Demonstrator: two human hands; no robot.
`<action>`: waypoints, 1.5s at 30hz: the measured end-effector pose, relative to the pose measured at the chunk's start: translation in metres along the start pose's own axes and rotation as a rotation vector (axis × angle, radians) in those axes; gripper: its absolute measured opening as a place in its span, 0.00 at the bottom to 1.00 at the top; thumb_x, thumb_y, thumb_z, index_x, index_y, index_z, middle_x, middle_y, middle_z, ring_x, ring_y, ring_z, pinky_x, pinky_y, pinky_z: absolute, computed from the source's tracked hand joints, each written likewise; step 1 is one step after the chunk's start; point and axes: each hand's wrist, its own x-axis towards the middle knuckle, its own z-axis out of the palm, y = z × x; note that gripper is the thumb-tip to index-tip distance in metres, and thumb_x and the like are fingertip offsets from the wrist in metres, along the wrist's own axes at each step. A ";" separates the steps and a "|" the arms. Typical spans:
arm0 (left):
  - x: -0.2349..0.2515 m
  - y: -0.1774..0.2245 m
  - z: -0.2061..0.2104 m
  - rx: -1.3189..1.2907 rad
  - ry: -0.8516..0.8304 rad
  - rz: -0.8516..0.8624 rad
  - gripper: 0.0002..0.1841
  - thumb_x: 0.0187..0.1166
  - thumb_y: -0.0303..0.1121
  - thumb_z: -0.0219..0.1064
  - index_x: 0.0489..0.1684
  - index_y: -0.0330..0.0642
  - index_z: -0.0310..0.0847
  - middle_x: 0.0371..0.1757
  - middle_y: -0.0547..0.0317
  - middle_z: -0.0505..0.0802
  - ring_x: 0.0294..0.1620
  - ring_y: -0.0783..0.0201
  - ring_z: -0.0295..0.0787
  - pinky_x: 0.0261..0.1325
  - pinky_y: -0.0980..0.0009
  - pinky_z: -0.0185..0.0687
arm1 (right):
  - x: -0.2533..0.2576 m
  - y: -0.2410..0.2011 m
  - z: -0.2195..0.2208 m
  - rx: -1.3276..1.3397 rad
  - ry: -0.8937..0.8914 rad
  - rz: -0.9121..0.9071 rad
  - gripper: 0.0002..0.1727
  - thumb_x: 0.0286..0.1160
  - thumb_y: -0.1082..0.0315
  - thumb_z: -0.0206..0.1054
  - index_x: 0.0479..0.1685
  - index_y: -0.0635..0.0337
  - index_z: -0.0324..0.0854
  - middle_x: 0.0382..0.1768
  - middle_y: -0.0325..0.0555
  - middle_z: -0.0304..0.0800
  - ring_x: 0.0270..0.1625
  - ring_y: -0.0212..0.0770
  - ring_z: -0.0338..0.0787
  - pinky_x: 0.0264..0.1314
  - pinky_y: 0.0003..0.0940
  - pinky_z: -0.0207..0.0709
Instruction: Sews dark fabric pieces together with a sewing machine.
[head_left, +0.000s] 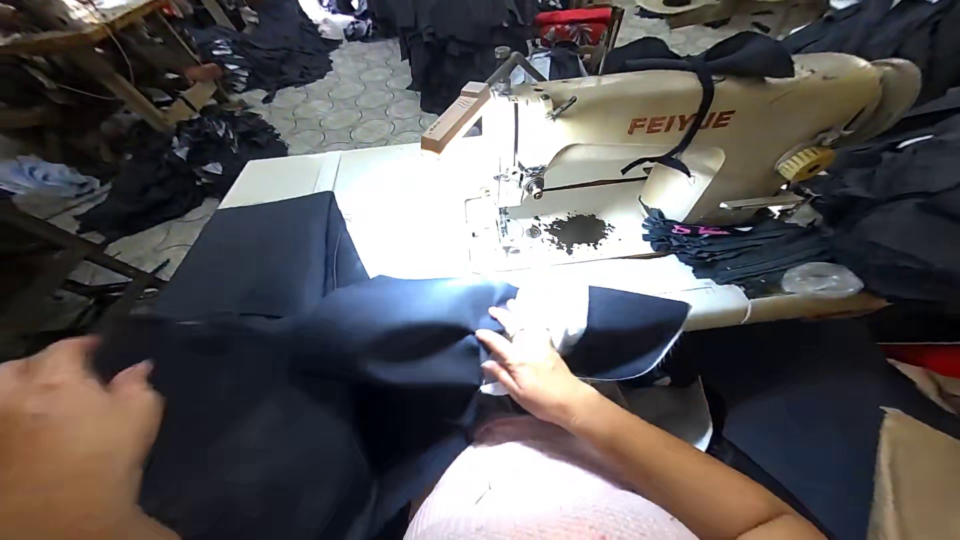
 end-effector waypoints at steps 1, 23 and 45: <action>-0.007 0.025 0.010 -0.057 0.046 0.147 0.24 0.90 0.36 0.53 0.75 0.25 0.73 0.70 0.17 0.80 0.72 0.21 0.78 0.70 0.26 0.70 | 0.006 -0.006 0.006 0.008 -0.047 -0.017 0.26 0.88 0.47 0.54 0.76 0.46 0.82 0.84 0.56 0.72 0.90 0.65 0.63 0.81 0.74 0.58; 0.080 0.274 0.195 -0.661 -0.478 0.993 0.34 0.71 0.53 0.77 0.70 0.35 0.84 0.79 0.35 0.80 0.84 0.42 0.72 0.85 0.44 0.62 | -0.028 0.003 -0.011 0.224 -0.791 0.490 0.41 0.78 0.33 0.62 0.60 0.69 0.83 0.52 0.65 0.89 0.60 0.62 0.88 0.65 0.66 0.77; 0.027 0.069 -0.071 -1.058 -0.033 0.576 0.15 0.79 0.25 0.66 0.59 0.52 0.91 0.51 0.80 0.97 0.48 0.83 0.93 0.54 0.85 0.88 | 0.054 -0.072 -0.032 1.312 -0.086 -0.008 0.06 0.76 0.77 0.66 0.40 0.56 0.86 0.32 0.30 0.92 0.37 0.21 0.90 0.47 0.21 0.86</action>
